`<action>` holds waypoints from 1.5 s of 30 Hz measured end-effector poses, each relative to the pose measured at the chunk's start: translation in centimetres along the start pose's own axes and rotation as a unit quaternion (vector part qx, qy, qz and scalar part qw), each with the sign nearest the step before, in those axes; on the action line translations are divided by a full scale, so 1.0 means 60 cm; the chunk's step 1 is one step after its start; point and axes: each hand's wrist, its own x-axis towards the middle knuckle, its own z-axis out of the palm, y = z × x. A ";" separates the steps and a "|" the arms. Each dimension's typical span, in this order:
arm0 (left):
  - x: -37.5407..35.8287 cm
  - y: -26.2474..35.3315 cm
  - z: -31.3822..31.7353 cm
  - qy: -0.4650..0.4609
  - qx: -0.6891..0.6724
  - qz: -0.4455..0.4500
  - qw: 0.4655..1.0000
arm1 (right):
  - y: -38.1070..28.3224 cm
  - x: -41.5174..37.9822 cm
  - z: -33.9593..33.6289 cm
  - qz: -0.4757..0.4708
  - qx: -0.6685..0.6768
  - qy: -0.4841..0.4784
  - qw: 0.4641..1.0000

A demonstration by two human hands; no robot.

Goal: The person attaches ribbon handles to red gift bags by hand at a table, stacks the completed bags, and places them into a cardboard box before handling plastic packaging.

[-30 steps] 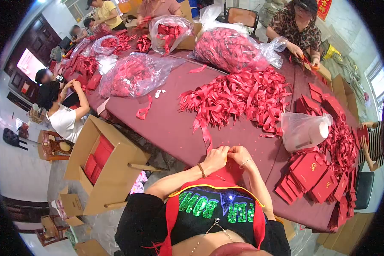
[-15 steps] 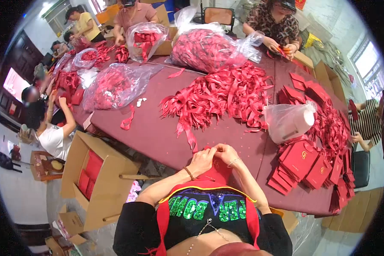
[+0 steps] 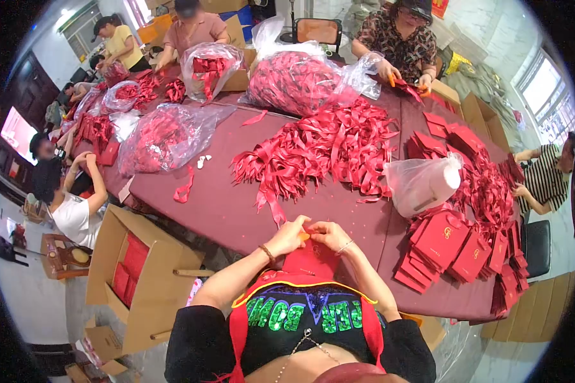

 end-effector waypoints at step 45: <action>0.047 -0.036 0.012 0.152 -0.338 -0.132 0.919 | -0.081 -0.040 0.058 -0.119 -0.309 0.158 0.930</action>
